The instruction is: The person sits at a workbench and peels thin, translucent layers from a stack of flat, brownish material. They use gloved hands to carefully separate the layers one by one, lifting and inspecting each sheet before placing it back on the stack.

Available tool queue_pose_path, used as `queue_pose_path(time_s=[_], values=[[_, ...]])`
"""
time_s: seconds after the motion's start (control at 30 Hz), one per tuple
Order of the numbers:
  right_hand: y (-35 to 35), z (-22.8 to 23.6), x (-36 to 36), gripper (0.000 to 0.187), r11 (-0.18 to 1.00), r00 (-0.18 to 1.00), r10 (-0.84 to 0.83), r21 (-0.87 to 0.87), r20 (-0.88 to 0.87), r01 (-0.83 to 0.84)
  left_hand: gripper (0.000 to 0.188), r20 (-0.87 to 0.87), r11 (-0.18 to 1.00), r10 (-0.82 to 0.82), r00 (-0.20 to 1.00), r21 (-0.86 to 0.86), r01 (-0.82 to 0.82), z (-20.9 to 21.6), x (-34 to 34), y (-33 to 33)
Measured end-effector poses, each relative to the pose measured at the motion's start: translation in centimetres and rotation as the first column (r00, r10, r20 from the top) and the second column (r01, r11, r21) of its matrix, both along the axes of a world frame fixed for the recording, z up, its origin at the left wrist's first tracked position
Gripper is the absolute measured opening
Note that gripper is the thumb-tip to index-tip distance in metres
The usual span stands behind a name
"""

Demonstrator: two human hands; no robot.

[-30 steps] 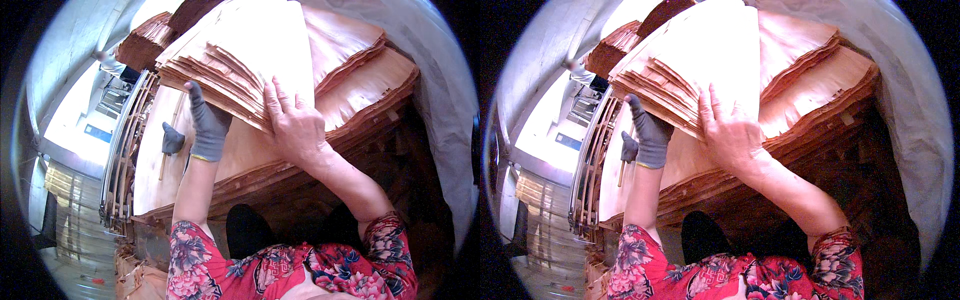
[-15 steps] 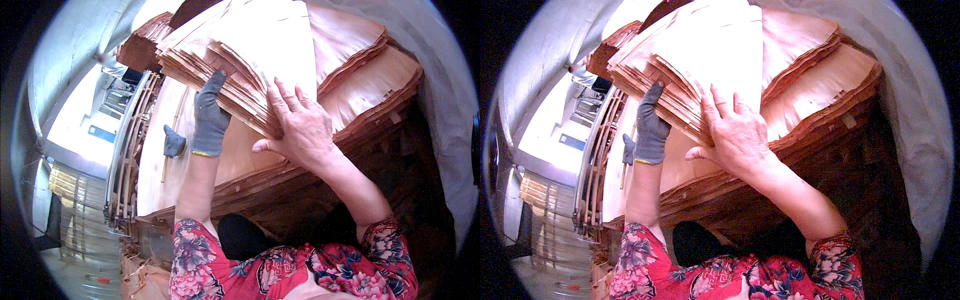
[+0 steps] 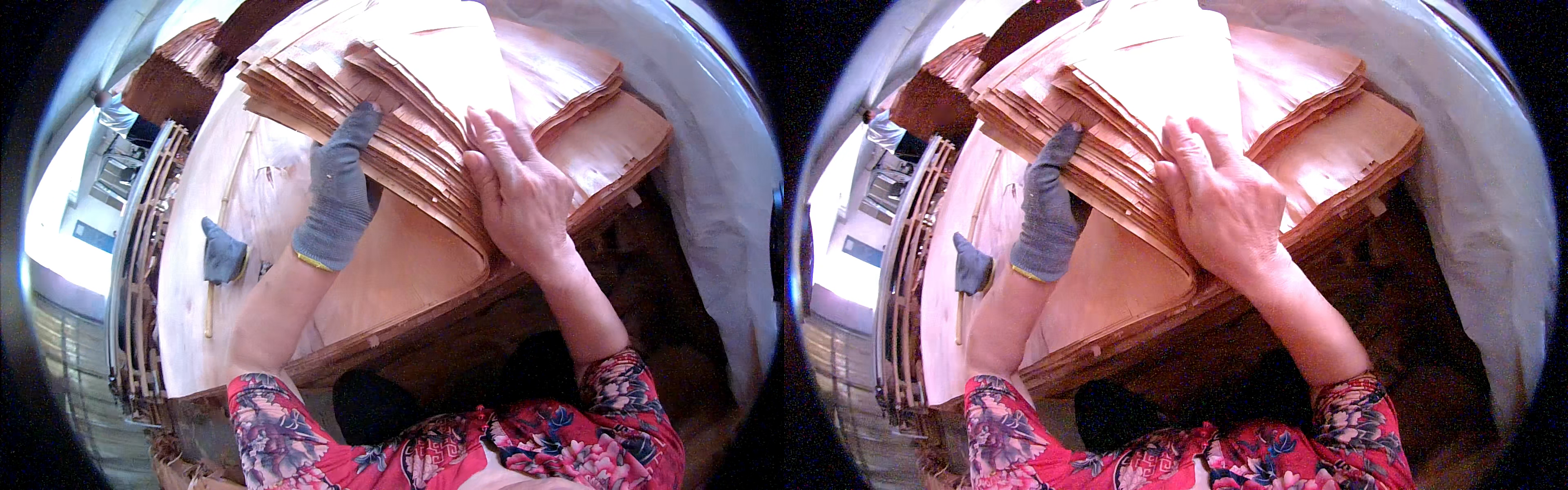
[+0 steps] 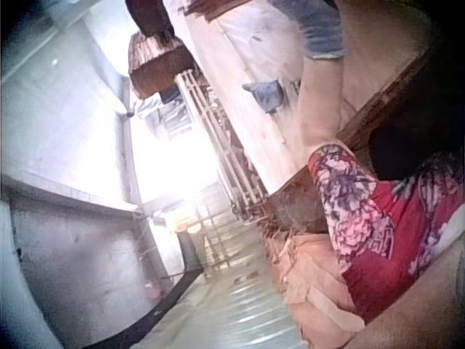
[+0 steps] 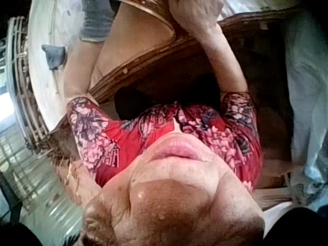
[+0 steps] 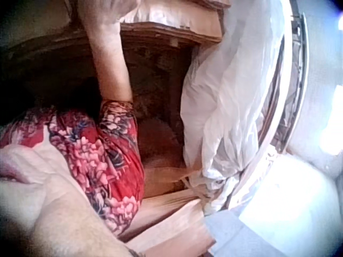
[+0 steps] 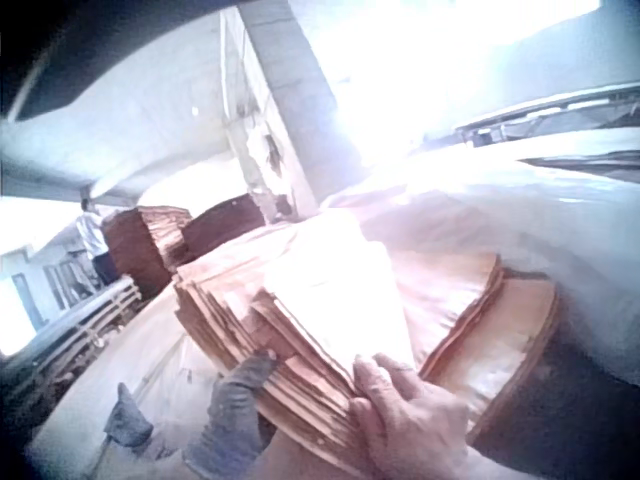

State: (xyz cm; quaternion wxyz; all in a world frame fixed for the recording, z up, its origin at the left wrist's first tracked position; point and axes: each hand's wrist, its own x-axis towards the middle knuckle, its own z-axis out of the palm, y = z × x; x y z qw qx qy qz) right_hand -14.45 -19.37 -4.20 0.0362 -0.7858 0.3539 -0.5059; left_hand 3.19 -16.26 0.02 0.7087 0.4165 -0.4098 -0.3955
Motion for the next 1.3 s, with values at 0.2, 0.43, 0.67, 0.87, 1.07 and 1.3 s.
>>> queue_pose_path(time_s=[0.2, 0.43, 0.67, 0.87, 1.07, 1.3], values=[[0.2, 0.5, 0.9, 0.051, 0.994, 0.994, 0.061, 0.092, -0.095, -0.052, 0.039, -0.031, 0.999, -0.023, 0.999, -0.023, 0.023, -1.4, 1.0, 0.1], [0.8, 1.2, 2.6, 0.092, 0.999, 0.979, 0.028, 0.021, -0.203, -0.025, 0.057, -0.007, 0.994, 0.071, 0.997, -0.082, -0.071, -3.0, 1.6, 0.9], [0.8, 0.7, 2.6, 0.084, 0.994, 0.992, 0.09, 0.077, -0.091, -0.083, 0.058, 0.003, 0.999, 0.002, 1.0, -0.05, -0.002, -2.9, 2.6, 1.8], [0.5, 0.8, 2.0, 0.081, 0.998, 0.991, 0.04, 0.047, -0.128, -0.034, 0.059, -0.036, 0.976, -0.083, 0.996, 0.199, 0.089, -0.5, 2.4, 3.3], [2.1, 1.0, 3.6, 0.079, 0.997, 0.971, 0.058, 0.069, -0.23, -0.044, 0.063, 0.487, 0.653, -0.28, 0.827, 0.728, -0.208, -0.1, 8.9, 5.4], [2.0, 0.9, 3.5, 0.082, 0.998, 0.973, 0.058, 0.031, -0.223, -0.053, 0.043, 0.834, 0.83, -0.111, -0.541, -0.222, -0.512, 5.5, 6.2, 4.8]])
